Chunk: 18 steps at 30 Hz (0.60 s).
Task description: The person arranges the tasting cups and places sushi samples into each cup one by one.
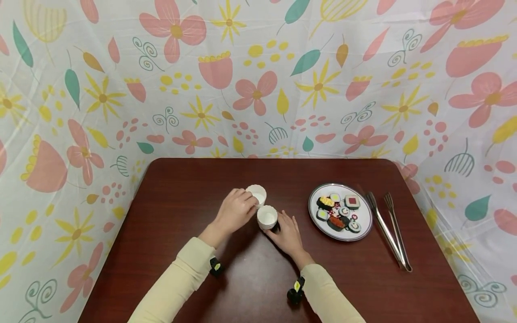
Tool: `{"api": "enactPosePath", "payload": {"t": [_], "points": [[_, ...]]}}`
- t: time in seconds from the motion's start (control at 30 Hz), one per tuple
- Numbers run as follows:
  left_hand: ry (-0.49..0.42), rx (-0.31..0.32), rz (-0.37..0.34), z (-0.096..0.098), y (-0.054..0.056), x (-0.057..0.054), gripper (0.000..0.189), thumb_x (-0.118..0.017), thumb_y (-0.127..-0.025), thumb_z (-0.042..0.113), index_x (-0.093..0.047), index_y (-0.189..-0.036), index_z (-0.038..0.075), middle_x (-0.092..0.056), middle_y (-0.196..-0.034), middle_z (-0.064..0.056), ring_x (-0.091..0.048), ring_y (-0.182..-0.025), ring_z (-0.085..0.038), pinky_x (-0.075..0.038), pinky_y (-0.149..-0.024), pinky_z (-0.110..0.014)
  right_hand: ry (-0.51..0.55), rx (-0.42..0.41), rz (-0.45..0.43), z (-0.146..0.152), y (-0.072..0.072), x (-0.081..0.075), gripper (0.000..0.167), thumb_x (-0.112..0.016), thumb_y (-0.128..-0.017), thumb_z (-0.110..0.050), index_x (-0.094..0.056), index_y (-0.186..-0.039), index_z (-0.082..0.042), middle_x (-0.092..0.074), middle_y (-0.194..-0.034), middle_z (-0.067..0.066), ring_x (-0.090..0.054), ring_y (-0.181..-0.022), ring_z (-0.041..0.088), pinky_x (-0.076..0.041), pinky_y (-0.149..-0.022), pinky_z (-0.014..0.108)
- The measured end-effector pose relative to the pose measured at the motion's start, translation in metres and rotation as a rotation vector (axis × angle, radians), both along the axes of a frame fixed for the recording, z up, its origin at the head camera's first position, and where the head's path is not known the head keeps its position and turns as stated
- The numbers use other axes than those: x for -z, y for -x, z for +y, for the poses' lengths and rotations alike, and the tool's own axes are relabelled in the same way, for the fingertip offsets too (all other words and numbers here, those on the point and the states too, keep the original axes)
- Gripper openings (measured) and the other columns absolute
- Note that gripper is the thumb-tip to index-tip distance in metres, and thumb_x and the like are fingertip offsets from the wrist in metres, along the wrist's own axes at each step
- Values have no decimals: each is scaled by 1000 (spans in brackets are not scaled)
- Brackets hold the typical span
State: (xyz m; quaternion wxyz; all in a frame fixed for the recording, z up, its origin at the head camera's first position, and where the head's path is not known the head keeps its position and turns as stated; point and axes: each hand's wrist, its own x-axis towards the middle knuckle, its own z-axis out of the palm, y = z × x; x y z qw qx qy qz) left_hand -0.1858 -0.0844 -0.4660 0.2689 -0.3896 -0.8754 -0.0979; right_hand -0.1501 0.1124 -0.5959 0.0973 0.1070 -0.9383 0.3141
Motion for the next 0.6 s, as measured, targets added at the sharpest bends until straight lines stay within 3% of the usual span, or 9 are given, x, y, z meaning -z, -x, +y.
{"api": "enactPosePath", "payload": {"t": [0.33, 0.6], "points": [[-33, -139, -17, -50, 29, -1, 2, -66, -80, 12, -66, -80, 10, -62, -76, -1, -54, -73, -22, -44, -71, -35, 6, -2, 6, 0, -2, 2, 69, -76, -72, -36, -50, -131, -10, -56, -128, 10, -42, -127, 32, -23, -103, 60], [-11, -226, -41, -76, 37, 14, 7, -73, -76, 13, -66, -78, 11, -61, -74, 0, -55, -71, -21, -45, -69, -34, -7, 3, -4, 0, -1, 0, 70, -76, -73, -37, -49, -131, -10, -55, -129, 11, -42, -128, 32, -23, -104, 60]]}}
